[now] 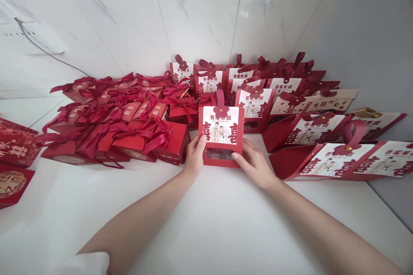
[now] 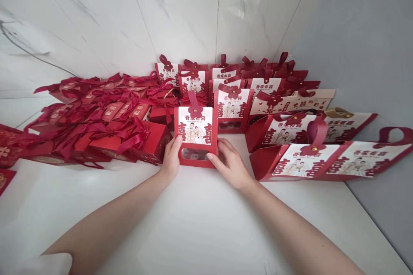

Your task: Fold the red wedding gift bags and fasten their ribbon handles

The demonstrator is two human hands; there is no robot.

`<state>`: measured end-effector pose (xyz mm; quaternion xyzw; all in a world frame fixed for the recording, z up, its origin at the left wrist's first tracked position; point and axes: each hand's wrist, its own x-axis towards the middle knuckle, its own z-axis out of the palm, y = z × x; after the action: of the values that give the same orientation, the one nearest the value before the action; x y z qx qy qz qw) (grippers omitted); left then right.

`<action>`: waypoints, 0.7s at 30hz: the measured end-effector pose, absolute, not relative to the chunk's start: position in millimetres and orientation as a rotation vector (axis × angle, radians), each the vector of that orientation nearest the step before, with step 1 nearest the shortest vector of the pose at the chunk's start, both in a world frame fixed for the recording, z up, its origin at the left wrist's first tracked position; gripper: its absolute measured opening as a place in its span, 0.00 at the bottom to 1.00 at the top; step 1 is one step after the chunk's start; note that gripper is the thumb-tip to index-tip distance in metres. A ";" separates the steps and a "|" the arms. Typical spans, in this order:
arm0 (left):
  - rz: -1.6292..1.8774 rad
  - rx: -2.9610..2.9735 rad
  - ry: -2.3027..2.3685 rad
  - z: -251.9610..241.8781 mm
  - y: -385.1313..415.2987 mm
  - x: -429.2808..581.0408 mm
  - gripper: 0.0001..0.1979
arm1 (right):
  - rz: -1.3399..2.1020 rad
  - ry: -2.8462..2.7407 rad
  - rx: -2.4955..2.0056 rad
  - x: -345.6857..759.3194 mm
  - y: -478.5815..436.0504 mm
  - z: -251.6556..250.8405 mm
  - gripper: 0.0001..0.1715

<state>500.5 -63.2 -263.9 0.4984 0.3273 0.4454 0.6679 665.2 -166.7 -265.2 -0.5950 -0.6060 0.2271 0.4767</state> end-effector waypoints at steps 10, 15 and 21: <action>1.075 1.530 0.789 -268.9 -62.9 496.1 0.17 | 0.471 -1.227 -1.464 665.1 -167.0 -268.4 0.14; 1.252 2.111 0.554 -266.0 -67.5 489.7 0.10 | 0.079 -1.127 -1.298 663.5 -170.0 -259.8 0.26; 1.380 2.476 0.433 -260.5 -72.4 488.4 0.06 | 0.008 -1.181 -1.202 662.1 -177.8 -245.4 0.30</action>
<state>488.4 -72.4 -260.5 0.8555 0.1496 0.4766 0.1366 662.1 -177.8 -245.4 -0.5325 -0.5232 0.0036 0.6654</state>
